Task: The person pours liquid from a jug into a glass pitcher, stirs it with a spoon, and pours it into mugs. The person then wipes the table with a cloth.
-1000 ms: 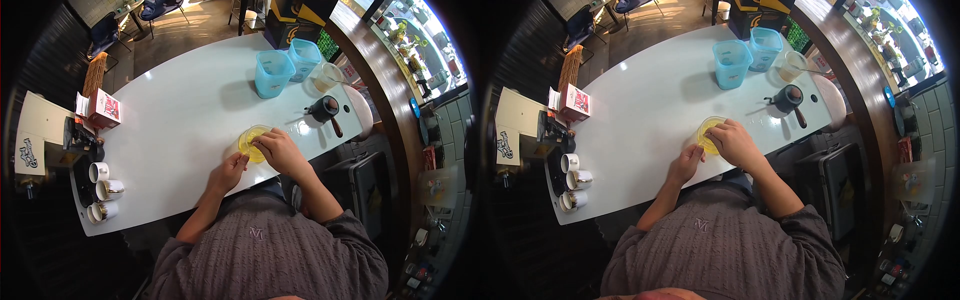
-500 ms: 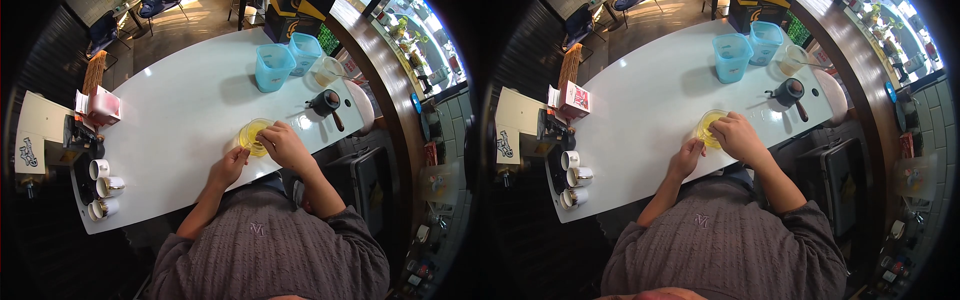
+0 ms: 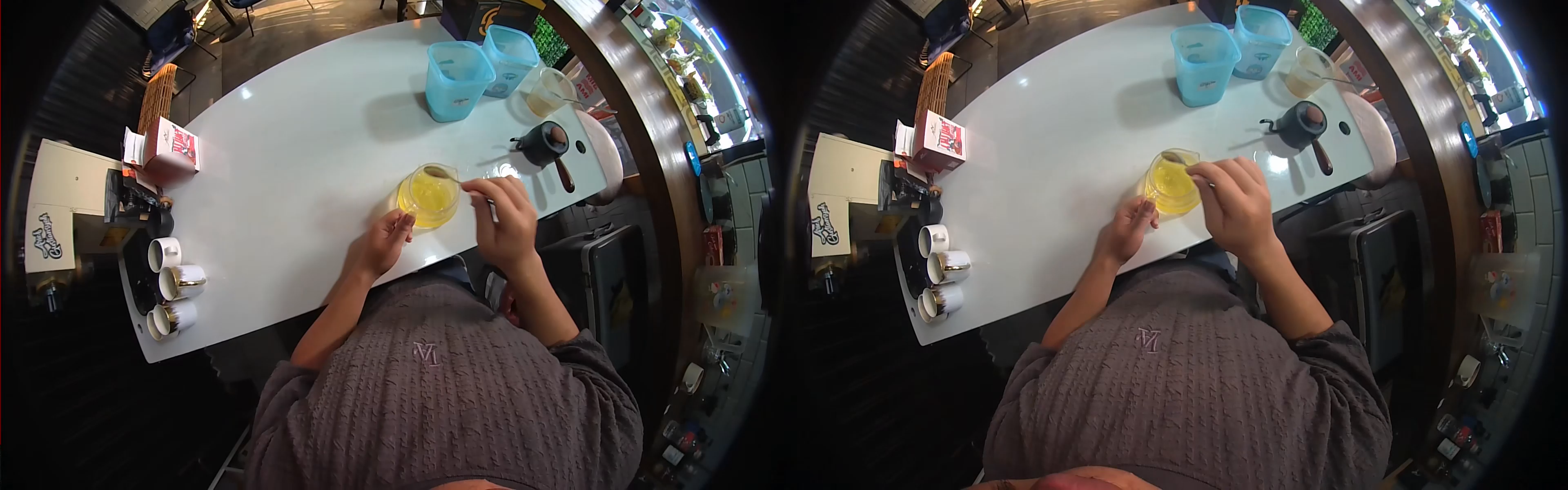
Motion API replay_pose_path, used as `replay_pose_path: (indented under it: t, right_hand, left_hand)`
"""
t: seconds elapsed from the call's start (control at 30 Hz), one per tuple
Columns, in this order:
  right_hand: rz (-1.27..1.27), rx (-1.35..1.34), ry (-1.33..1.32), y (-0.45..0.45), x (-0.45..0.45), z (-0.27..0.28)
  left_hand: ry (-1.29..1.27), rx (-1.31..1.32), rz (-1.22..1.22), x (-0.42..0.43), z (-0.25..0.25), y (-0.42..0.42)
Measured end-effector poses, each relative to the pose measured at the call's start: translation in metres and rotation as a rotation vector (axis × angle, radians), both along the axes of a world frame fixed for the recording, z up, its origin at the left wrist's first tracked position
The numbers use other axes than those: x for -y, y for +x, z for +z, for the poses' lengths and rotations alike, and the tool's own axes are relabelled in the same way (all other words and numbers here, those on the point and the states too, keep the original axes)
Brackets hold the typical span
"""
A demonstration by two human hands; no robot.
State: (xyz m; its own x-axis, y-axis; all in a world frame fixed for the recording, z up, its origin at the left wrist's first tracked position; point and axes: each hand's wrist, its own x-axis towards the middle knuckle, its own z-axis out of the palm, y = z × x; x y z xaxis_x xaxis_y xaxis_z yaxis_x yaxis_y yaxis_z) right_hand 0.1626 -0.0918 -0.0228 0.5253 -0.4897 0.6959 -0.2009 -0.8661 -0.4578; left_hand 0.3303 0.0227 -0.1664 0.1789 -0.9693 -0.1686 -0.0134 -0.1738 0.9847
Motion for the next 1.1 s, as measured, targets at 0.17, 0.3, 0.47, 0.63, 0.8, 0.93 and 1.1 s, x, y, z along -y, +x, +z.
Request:
replay_pose_path:
  t: [0.17,0.3,0.47,0.63,0.8,0.93,1.1]
  right_hand:
    - [0.075,0.018,-0.024,-0.024,-0.003,-0.028]
    - [0.045,0.158,0.0,-0.029,-0.004,-0.037]
    - [0.063,0.181,-0.009,-0.039,0.0,-0.041]
    - [-0.217,0.606,0.363,-0.048,0.018,-0.083]
    - [-0.502,0.343,0.51,-0.076,0.033,-0.124]
    - [-0.542,0.492,0.687,-0.075,0.046,-0.136]
    - [-0.828,0.004,0.515,-0.085,0.053,-0.141]
  left_hand:
    - [-0.028,-0.06,0.035,0.001,0.005,-0.006]
    - [-0.01,-0.059,0.058,0.001,0.008,-0.005]
    - [-0.069,-0.14,0.055,0.005,0.005,-0.006]
    - [-0.083,-0.12,0.044,0.002,0.007,-0.007]
    - [-0.086,-0.146,0.056,0.001,0.005,-0.007]
    - [-0.156,-0.15,0.107,0.002,0.02,-0.013]
    - [-0.102,0.048,0.081,-0.005,0.021,0.0]
